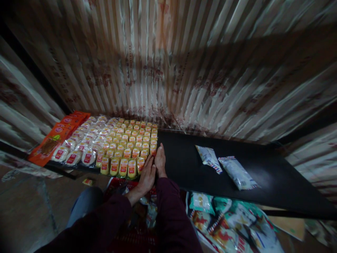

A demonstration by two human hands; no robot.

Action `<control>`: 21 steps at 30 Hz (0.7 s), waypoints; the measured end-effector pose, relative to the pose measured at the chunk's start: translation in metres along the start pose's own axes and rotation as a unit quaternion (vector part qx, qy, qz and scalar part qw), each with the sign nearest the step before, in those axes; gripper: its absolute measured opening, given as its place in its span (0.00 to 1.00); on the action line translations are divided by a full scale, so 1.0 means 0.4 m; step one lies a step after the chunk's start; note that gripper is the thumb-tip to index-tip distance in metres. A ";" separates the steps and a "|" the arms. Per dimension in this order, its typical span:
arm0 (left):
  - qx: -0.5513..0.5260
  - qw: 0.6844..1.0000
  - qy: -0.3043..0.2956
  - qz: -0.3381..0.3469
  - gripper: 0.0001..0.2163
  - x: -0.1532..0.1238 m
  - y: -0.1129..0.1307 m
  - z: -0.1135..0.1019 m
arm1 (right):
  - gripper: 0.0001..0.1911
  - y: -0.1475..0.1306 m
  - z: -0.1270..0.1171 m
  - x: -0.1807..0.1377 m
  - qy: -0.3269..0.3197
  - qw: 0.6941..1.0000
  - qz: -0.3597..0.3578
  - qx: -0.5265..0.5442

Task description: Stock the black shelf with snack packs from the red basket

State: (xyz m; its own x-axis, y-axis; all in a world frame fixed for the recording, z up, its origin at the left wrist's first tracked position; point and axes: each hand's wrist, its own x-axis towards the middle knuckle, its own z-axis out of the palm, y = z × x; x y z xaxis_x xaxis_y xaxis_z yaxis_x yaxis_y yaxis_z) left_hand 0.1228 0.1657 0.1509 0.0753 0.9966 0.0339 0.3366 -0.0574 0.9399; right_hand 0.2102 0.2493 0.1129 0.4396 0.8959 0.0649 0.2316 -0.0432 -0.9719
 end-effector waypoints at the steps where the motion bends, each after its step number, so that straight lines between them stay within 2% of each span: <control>1: 0.003 1.000 -0.006 0.007 0.22 -0.010 0.001 -0.002 | 0.43 0.003 -0.007 -0.013 0.010 1.000 0.005 0.002; 7: 0.012 0.998 -0.050 0.041 0.22 -0.097 -0.025 -0.009 | 0.42 0.008 -0.048 -0.114 0.048 0.998 0.025 -0.024; 12: 0.016 0.994 -0.077 0.077 0.19 -0.152 -0.053 -0.021 | 0.30 0.011 -0.073 -0.187 0.041 0.998 -0.014 -0.050; 16: 0.048 0.986 -0.122 0.107 0.16 -0.185 -0.071 -0.047 | 0.21 0.009 -0.090 -0.247 0.017 0.996 -0.060 -0.059; 19: 0.071 0.974 -0.173 0.125 0.14 -0.226 -0.113 -0.071 | 0.16 0.012 -0.101 -0.309 0.009 0.993 -0.108 -0.053; 21: 0.104 0.968 -0.201 0.110 0.13 -0.265 -0.163 -0.086 | 0.15 0.030 -0.106 -0.365 0.002 0.991 -0.124 -0.050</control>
State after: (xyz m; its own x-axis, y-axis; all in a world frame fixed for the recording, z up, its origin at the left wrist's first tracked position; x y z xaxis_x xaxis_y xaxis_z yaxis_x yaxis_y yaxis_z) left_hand 0.0604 0.0658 0.0976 0.5117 0.8576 0.0516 0.4493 -0.3183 0.8348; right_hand 0.1855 0.0992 0.1012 0.3623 0.8823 0.3004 0.4174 0.1346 -0.8987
